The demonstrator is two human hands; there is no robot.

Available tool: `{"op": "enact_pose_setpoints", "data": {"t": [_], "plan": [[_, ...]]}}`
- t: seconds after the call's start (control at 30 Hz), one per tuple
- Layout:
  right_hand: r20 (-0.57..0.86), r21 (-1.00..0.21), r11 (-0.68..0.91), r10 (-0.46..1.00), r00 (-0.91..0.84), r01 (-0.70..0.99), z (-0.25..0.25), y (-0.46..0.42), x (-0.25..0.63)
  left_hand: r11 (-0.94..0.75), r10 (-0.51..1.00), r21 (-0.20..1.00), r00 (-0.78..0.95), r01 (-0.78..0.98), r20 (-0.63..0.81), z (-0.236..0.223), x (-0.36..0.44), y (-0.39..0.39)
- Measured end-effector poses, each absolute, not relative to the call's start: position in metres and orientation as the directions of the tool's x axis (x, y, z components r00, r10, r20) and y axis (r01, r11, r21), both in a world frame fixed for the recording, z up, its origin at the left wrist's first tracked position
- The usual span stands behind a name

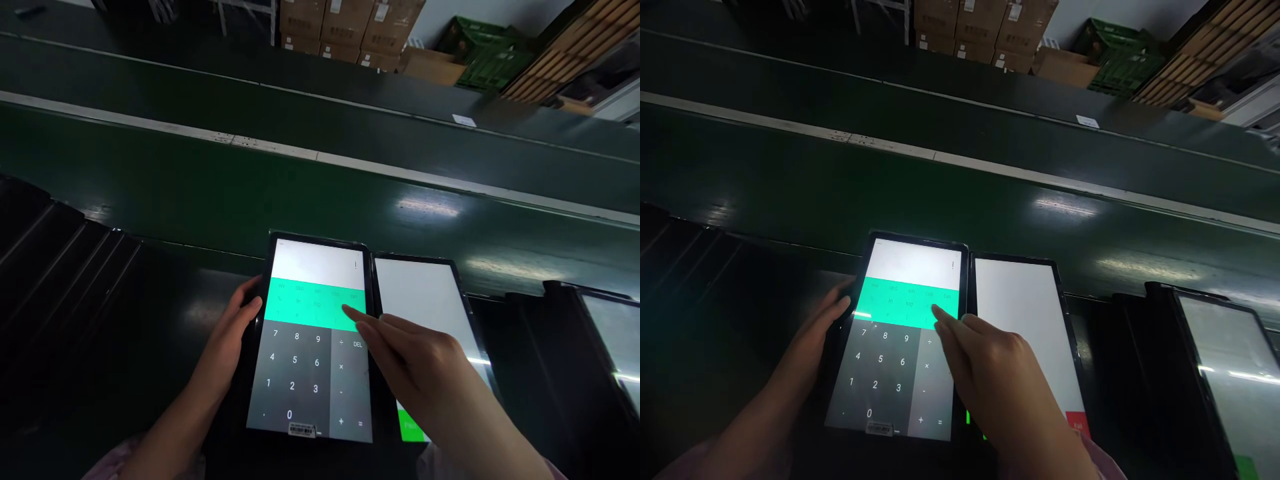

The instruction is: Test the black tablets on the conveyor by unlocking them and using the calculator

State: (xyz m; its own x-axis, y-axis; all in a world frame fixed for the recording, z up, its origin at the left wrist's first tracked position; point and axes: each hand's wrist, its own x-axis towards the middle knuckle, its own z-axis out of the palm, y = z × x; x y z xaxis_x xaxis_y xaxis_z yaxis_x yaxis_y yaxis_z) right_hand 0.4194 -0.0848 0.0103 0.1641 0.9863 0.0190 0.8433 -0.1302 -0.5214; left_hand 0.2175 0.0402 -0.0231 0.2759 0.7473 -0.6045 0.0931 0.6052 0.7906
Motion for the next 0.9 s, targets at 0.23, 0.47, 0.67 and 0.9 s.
{"op": "enact_pose_setpoints", "data": {"t": [0.23, 0.47, 0.67, 0.9], "plan": [[0.036, -0.476, -0.135, 0.984, 0.172, 0.869, 0.01, -0.085, 0.418, 0.598, 0.754, 0.8, 0.303, 0.052, -0.583, -0.016, 0.22, 0.037], [0.066, -0.609, 0.053, 0.998, -0.016, 0.792, 0.022, -0.078, 0.39, 0.526, 0.758, 0.844, 0.394, 0.102, -0.52, -0.022, 0.216, 0.036], [0.069, -0.573, 0.08, 0.996, -0.049, 0.816, 0.017, -0.076, 0.378, 0.49, 0.755, 0.858, 0.419, 0.153, -0.505, -0.018, 0.218, 0.033], [0.09, -0.502, -0.132, 0.975, 0.203, 0.855, 0.025, -0.088, 0.405, 0.501, 0.759, 0.849, 0.386, 0.167, -0.524, -0.015, 0.217, 0.033]]}}
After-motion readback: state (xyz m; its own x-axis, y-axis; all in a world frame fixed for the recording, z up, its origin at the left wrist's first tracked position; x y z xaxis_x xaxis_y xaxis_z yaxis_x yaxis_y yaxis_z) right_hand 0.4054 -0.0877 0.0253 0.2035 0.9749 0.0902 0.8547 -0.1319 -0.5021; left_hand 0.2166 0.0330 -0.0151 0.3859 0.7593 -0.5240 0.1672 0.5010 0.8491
